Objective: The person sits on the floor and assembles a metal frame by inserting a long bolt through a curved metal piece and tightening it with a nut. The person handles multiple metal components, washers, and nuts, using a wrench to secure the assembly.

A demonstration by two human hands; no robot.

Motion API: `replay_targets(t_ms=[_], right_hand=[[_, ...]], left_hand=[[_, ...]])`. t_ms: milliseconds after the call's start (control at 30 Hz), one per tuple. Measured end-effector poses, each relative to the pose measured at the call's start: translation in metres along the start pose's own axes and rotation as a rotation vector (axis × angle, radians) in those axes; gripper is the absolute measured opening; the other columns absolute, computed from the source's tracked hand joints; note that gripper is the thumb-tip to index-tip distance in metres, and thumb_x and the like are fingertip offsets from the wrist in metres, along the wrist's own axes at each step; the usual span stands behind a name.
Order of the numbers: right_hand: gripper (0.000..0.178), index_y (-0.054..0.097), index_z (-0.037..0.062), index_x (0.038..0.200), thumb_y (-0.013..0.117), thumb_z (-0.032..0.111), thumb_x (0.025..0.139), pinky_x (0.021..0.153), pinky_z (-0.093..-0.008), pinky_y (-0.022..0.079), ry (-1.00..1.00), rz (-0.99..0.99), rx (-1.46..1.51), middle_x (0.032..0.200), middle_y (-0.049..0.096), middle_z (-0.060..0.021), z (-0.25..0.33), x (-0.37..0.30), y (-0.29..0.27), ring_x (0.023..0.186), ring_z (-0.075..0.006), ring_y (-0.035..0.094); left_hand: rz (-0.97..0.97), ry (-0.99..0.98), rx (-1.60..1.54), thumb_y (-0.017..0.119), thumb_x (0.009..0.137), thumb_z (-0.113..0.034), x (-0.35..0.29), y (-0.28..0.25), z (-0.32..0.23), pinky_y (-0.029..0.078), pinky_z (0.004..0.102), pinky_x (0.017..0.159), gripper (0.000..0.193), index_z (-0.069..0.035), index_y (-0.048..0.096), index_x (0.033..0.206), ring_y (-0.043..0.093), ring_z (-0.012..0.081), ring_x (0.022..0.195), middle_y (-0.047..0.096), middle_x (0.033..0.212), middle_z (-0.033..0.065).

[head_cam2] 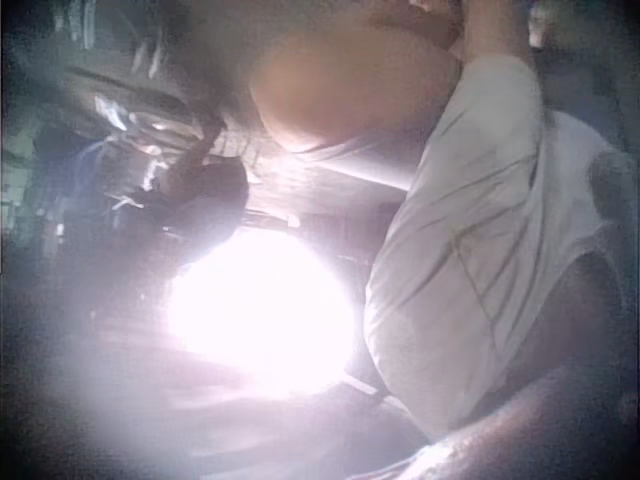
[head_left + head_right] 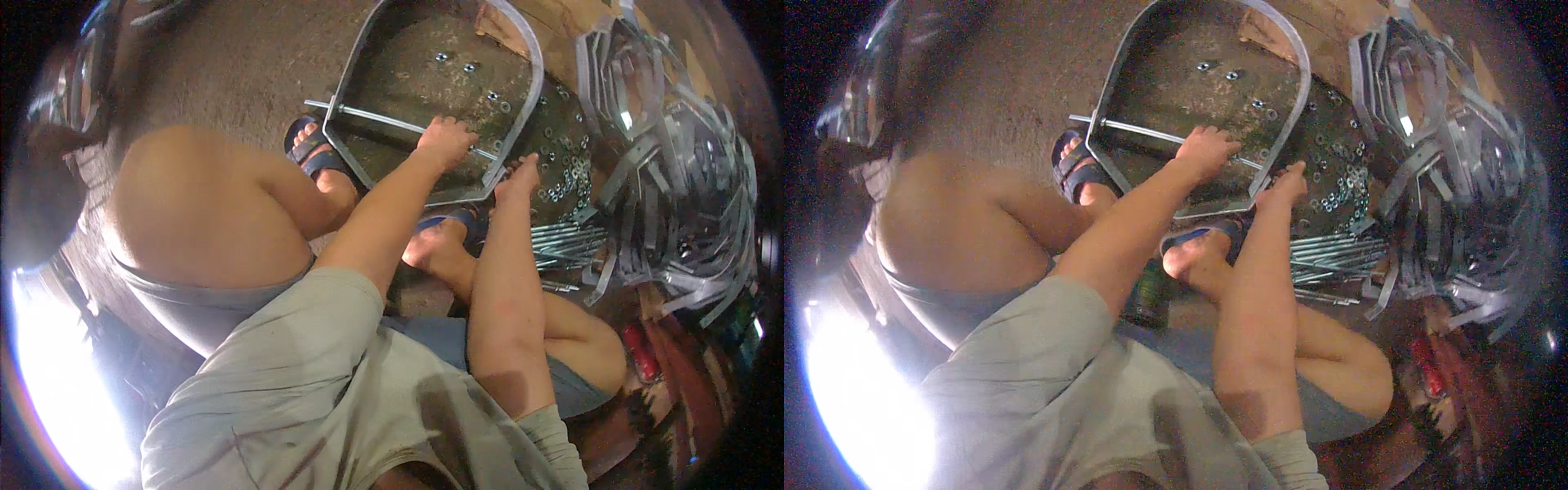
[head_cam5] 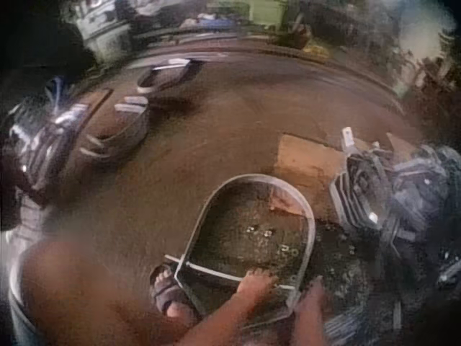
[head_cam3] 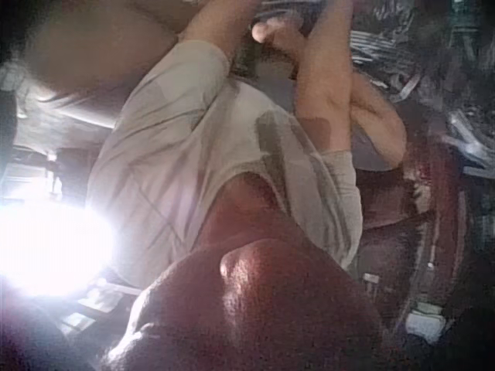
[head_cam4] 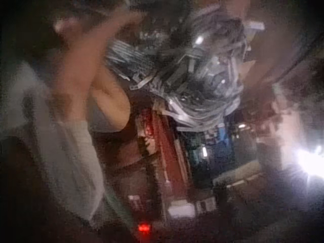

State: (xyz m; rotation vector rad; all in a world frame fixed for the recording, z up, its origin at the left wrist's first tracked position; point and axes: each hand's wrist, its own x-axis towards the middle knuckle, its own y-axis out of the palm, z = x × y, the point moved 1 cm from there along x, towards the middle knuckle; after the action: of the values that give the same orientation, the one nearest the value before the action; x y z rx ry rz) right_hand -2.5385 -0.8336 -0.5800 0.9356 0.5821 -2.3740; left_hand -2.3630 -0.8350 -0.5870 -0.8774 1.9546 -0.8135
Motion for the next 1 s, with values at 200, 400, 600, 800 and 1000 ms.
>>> replay_targets(t_ms=[200, 400, 600, 800, 1000], right_hand=[[0.067, 0.054, 0.0043, 0.123, 0.05, 0.064, 0.093, 0.093, -0.05, 0.043, 0.168, 0.269, -0.214, 0.116, 0.057, -0.0105, -0.011, 0.012, -0.006, 0.105, -0.0297, 0.054], [0.085, 0.048, 0.0055, 0.138, 0.058, 0.07, 0.085, 0.104, -0.0489, 0.037, 0.192, 0.449, -0.363, 0.139, 0.052, -0.0106, 0.008, -0.005, 0.0, 0.122, -0.0317, 0.05], [0.084, 0.046, 0.0034, 0.14, 0.067, 0.062, 0.083, 0.103, -0.0466, 0.039, 0.176, 0.506, -0.422, 0.14, 0.051, -0.0116, 0.012, -0.007, 0.002, 0.122, -0.0314, 0.051], [0.065, 0.051, 0.0014, 0.124, 0.079, 0.041, 0.081, 0.092, -0.0498, 0.046, 0.149, 0.474, -0.605, 0.118, 0.059, -0.0128, 0.0, 0.032, -0.005, 0.103, -0.0298, 0.059], [0.05, 0.055, 0.0045, 0.111, 0.079, 0.037, 0.082, 0.074, -0.0454, 0.05, 0.089, 0.487, -0.587, 0.095, 0.062, -0.0085, 0.002, 0.021, -0.004, 0.082, -0.0237, 0.06]], left_hand=[[0.042, -0.034, -0.162, 0.065, 0.086, -0.023, -0.008, 0.005, 0.0, 0.049, 0.0453, 0.094, 0.039, -0.023, 0.062, 0.125, 0.06, 0.0308, 0.113, 0.062, 0.12, 0.0088], [0.12, -0.005, -0.377, 0.066, 0.088, -0.031, -0.024, 0.004, 0.005, 0.051, 0.0453, 0.091, 0.036, -0.023, 0.064, 0.123, 0.063, 0.0323, 0.109, 0.064, 0.114, 0.0096], [0.096, 0.032, -0.284, 0.066, 0.088, -0.034, -0.034, 0.003, 0.002, 0.051, 0.046, 0.091, 0.035, -0.021, 0.065, 0.121, 0.063, 0.0326, 0.107, 0.065, 0.111, 0.0102], [0.031, 0.045, -0.276, 0.066, 0.088, -0.033, -0.029, 0.002, -0.001, 0.049, 0.0475, 0.091, 0.033, -0.018, 0.065, 0.117, 0.063, 0.0319, 0.108, 0.064, 0.11, 0.0107], [0.034, 0.06, -0.244, 0.066, 0.087, -0.029, -0.025, 0.011, -0.004, 0.049, 0.0482, 0.091, 0.033, -0.017, 0.064, 0.118, 0.062, 0.0325, 0.107, 0.064, 0.108, 0.0106]])
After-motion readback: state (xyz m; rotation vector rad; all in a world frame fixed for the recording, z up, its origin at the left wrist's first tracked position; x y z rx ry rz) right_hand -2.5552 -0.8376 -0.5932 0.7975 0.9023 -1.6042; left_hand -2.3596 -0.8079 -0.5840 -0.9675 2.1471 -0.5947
